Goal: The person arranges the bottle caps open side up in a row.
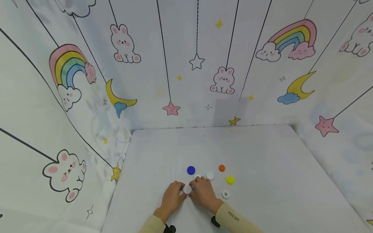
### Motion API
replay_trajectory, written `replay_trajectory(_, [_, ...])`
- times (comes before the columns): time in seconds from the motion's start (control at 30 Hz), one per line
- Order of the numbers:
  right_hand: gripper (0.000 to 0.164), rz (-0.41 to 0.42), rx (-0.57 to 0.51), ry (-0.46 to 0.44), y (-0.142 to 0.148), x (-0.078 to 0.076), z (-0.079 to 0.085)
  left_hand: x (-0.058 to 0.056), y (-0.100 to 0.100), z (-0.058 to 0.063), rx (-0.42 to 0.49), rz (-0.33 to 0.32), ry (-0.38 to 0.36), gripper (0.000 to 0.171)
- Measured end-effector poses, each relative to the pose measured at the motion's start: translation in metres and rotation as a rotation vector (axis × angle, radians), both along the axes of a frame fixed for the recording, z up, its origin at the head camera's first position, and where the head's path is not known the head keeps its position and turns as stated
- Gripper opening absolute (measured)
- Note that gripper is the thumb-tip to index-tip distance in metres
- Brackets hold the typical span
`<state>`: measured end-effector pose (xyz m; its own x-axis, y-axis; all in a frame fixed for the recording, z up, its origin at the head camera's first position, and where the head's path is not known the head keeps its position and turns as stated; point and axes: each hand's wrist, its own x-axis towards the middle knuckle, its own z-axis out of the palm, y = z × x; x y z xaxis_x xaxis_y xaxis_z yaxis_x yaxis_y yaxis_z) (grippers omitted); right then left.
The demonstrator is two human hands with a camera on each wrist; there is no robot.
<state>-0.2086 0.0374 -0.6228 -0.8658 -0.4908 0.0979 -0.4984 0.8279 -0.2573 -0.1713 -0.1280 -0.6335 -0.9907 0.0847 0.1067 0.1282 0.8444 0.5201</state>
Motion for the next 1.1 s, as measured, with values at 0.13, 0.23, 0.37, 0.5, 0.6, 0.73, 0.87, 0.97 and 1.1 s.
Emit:
replay_trajectory(0.13, [0.036,0.009,-0.030,0.006,0.000,0.000,0.004,0.002,-0.002,0.003,0.056,-0.009,0.017,0.034])
replay_trajectory(0.23, [0.035,0.015,-0.055,0.019,0.000,0.002,0.008,0.003,-0.004,0.006,0.083,-0.019,0.043,0.033])
replay_trajectory(0.37, [0.034,0.025,-0.067,0.020,-0.001,0.004,0.012,0.004,-0.007,0.008,0.109,-0.014,0.021,0.031])
replay_trajectory(0.5, [0.033,0.035,-0.071,-0.004,-0.002,0.007,0.015,0.006,-0.010,0.009,0.154,-0.006,-0.011,0.030])
replay_trajectory(0.6, [0.032,0.032,-0.078,-0.041,-0.003,0.009,0.016,0.008,-0.012,0.010,0.211,-0.012,-0.023,0.029])
replay_trajectory(0.73, [0.026,0.048,-0.098,-0.061,-0.005,0.011,0.014,0.008,-0.014,0.011,0.305,-0.008,-0.078,0.027])
replay_trajectory(0.87, [0.013,0.063,-0.169,-0.081,-0.007,0.015,0.009,0.008,-0.015,0.014,0.394,-0.017,-0.165,0.020])
replay_trajectory(0.97, [0.007,0.051,-0.216,-0.109,-0.009,0.018,0.005,0.010,-0.012,0.018,0.402,-0.031,-0.179,0.013])
replay_trajectory(1.1, [0.007,0.049,-0.199,-0.108,-0.010,0.020,0.001,0.014,-0.007,0.023,0.366,-0.026,-0.124,0.015])
